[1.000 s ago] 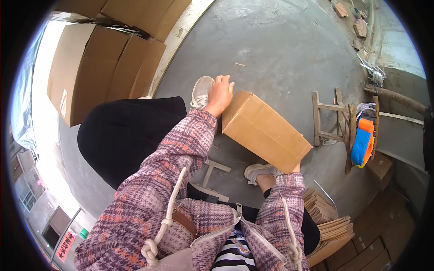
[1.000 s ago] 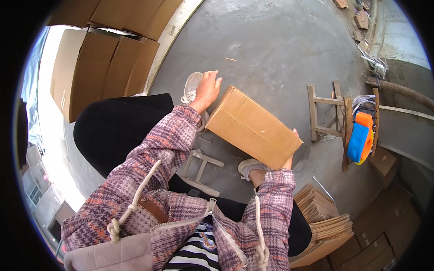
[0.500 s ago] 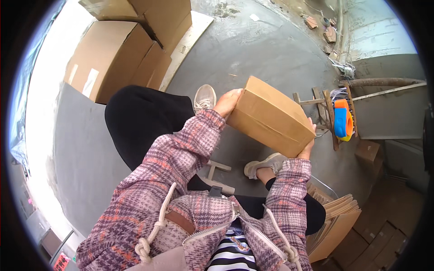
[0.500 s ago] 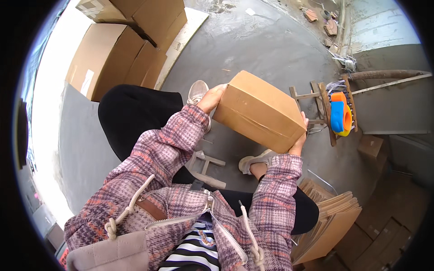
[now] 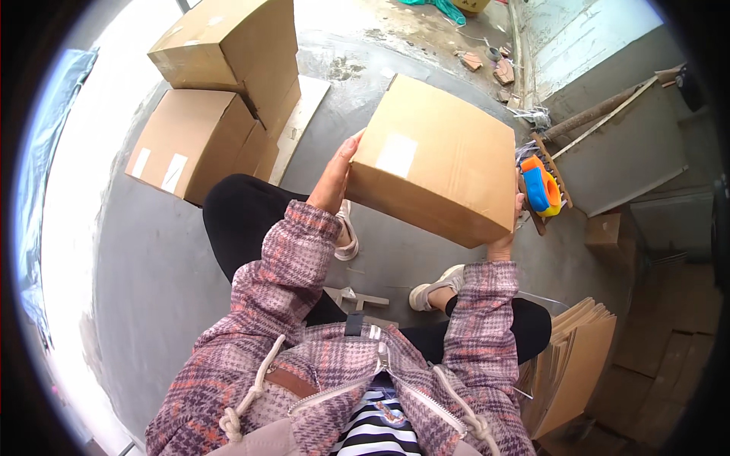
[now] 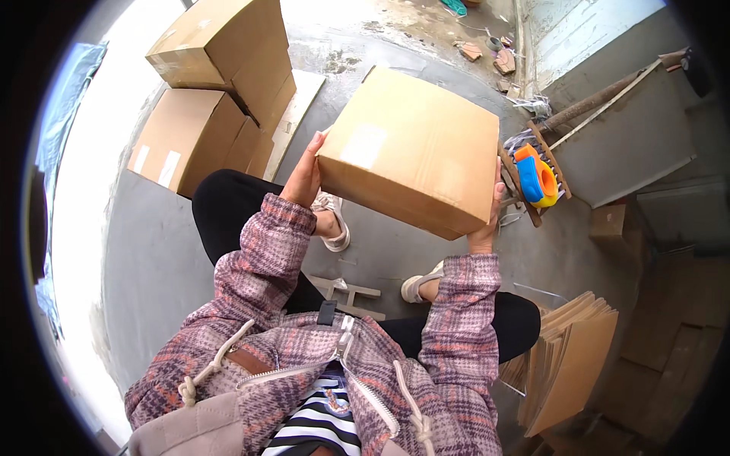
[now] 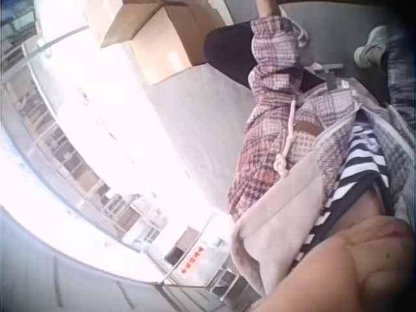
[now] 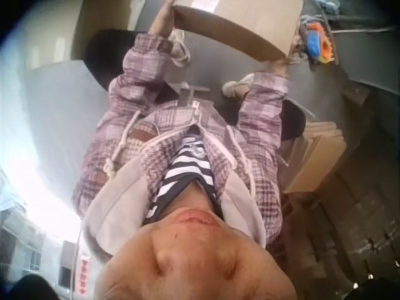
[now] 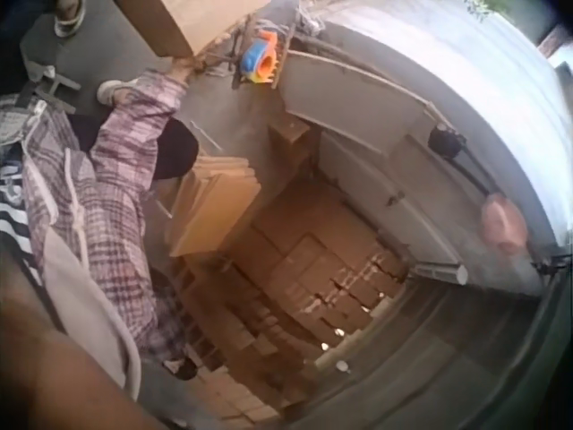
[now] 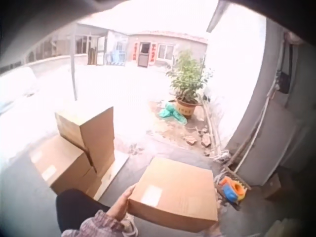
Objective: Assembling and sealing cardboard boxes using a manual tape dispenser.
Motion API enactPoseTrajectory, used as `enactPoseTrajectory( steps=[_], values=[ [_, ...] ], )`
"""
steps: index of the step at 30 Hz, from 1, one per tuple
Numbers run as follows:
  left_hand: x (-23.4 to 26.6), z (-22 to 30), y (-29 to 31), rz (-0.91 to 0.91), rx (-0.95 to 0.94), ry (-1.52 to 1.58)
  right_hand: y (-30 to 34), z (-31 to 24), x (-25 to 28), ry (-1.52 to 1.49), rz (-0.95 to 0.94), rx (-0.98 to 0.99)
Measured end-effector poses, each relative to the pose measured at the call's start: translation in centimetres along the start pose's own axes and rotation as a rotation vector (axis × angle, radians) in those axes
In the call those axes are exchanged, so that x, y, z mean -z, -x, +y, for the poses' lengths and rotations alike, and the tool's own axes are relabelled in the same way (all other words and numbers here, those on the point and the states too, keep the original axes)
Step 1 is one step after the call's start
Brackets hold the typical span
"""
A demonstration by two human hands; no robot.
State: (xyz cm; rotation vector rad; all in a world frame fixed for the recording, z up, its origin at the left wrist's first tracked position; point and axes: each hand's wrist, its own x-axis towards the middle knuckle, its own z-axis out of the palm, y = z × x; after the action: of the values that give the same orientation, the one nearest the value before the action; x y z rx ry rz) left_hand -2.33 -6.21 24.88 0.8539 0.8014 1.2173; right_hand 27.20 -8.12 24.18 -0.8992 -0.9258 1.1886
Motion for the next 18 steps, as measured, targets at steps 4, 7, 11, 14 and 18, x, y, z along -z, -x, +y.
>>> enactPoseTrajectory(
  steps=[4,7,11,14,18],
  values=[
    [0.6,0.5,0.5,-0.031,0.098,0.04,0.1,0.2,0.9,-0.055,-0.001,-0.026],
    [0.3,0.8,0.9,0.033,0.181,0.033,-0.3,-0.8,1.2,0.046,-0.089,-0.065],
    [2.5,0.2,0.8,0.148,0.375,0.311,-0.9,-4.1,-2.7,0.432,-0.043,-0.055],
    [3.2,-1.6,0.7,0.132,0.384,0.468,-2.1,-5.4,-1.9,0.916,-0.161,0.172],
    [4.0,-3.4,1.2,0.157,0.514,0.623,-1.4,-8.1,-4.8,1.088,-0.256,0.357]
  ],
)
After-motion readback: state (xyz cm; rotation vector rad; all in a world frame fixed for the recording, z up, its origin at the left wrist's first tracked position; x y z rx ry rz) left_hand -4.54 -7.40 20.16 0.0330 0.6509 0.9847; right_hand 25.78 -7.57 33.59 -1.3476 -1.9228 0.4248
